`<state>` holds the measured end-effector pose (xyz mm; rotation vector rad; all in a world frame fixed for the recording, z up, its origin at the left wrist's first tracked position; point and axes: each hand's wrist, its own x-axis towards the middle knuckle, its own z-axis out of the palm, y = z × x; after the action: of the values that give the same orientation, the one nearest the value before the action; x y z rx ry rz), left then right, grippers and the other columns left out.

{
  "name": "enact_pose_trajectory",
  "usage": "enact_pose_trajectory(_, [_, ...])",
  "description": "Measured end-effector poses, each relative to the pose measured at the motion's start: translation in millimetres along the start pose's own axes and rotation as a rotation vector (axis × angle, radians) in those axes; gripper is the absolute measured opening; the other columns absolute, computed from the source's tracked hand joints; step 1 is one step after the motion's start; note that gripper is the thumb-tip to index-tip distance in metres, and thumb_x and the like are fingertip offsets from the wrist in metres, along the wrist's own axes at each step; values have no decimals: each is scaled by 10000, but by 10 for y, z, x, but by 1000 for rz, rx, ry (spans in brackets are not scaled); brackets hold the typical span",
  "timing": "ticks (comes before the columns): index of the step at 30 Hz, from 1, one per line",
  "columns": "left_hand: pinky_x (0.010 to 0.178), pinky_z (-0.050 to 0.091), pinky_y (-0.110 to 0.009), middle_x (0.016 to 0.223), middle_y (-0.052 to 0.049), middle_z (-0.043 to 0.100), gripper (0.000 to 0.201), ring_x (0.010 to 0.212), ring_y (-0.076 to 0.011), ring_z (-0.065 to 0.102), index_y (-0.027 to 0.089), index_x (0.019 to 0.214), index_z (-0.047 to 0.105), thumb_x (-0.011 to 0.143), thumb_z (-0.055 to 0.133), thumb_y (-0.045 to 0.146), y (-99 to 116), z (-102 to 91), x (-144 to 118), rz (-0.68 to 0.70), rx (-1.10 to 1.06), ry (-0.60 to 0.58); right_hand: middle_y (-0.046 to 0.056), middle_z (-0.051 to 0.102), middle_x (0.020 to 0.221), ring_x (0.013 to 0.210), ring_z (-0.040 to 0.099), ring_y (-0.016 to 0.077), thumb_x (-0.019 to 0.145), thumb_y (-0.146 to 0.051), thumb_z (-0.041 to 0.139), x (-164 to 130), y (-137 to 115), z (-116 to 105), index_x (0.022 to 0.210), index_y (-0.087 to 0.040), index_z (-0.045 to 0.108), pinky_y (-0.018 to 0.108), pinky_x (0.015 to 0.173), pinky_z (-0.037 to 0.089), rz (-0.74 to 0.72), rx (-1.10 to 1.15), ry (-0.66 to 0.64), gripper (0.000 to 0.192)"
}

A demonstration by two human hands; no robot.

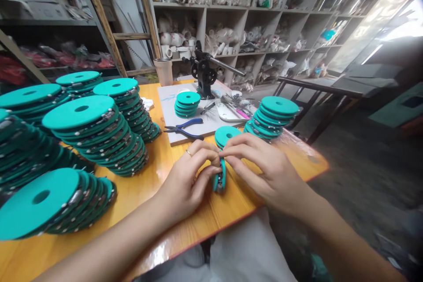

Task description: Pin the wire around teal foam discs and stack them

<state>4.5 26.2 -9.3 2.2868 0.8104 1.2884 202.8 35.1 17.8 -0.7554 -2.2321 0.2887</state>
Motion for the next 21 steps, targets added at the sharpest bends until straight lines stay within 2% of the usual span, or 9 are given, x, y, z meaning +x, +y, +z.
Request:
enact_pose_trajectory(2, [924,427,-219,1035,-42,486,138,1043,-107,516,174,955,511,911,505,43,-1,15,-6,7,27,14,53,558,995,922,555,117,966,-139,505,78,-1,-87,1005,-140,640,232,817,452,-55,-76,-55,141])
enact_pose_trajectory(6, [906,444,-257,987,-35,404,126,1008,-126,487,180,936,532,900,534,60,3,32,-13,9,91,55,44,550,943,817,552,102,966,-185,538,231,-11,-203,933,-142,665,207,706,421,-129,-197,-229,138])
enact_pose_trajectory(10, [868,471,-303,981,-44,395,118,962,-148,470,187,916,519,904,520,69,5,24,-6,-4,104,53,40,540,935,723,529,83,996,-221,497,346,-11,-242,876,-122,636,206,611,368,-194,-343,-358,209])
enact_pose_trajectory(15, [854,471,-317,958,-47,401,117,948,-162,454,186,916,511,900,515,70,24,18,-8,1,71,45,46,542,835,698,505,121,1029,-195,367,379,73,-231,833,-107,594,236,592,363,-459,-453,-329,312])
enact_pose_trajectory(17, [856,465,-316,954,-48,406,115,957,-165,457,183,917,513,897,518,69,33,23,-16,3,55,46,58,555,842,718,525,129,1036,-206,333,354,104,-216,844,-103,600,241,603,386,-484,-466,-304,345])
enact_pose_trajectory(21, [880,460,-330,973,-53,409,119,986,-169,485,181,927,514,894,513,68,43,30,-28,-9,17,38,80,588,892,779,571,128,1045,-231,322,296,128,-193,903,-87,610,233,642,431,-439,-432,-288,353])
